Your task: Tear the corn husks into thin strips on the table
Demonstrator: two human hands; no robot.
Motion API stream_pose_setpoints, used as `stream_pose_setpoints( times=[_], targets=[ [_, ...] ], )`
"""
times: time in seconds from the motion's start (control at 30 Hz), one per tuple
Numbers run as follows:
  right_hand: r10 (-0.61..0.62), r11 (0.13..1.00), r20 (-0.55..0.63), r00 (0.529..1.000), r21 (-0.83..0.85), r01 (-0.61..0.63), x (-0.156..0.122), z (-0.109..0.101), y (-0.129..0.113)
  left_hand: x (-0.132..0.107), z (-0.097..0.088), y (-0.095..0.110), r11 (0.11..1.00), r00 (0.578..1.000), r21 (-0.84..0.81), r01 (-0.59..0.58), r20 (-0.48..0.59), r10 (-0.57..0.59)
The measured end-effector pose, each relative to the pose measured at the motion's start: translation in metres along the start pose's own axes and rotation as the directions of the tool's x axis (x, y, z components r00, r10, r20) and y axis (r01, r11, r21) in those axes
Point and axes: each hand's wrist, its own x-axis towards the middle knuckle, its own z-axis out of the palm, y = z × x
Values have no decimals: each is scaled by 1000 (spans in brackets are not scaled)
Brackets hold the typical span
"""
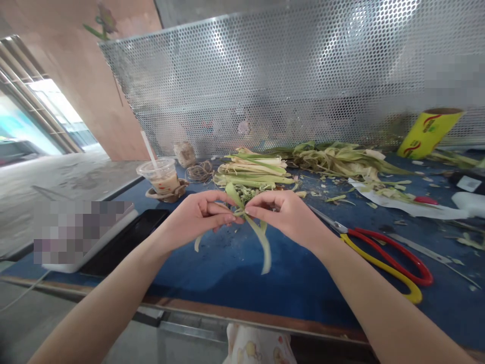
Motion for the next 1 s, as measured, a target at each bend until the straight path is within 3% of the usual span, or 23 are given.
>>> stream_pose_setpoints(
  times=[0.23,0.53,0.87,1.0],
  targets=[
    [27,980,10,1000,196,-28,0,9,2,-1,6,-1,1000,997,-11,-1,77,2],
    [61,841,-15,998,540,-43,1,19,6,4,14,-5,990,995,-141,2,101,12],
    [44,863,-54,998,506,-11,1,20,5,2,12,-2,1000,991,20,-15,133,12],
    [40,943,10,999,330,-41,0,8,2,1,5,2,1000,995,-1,-22,97,22]
  ],
)
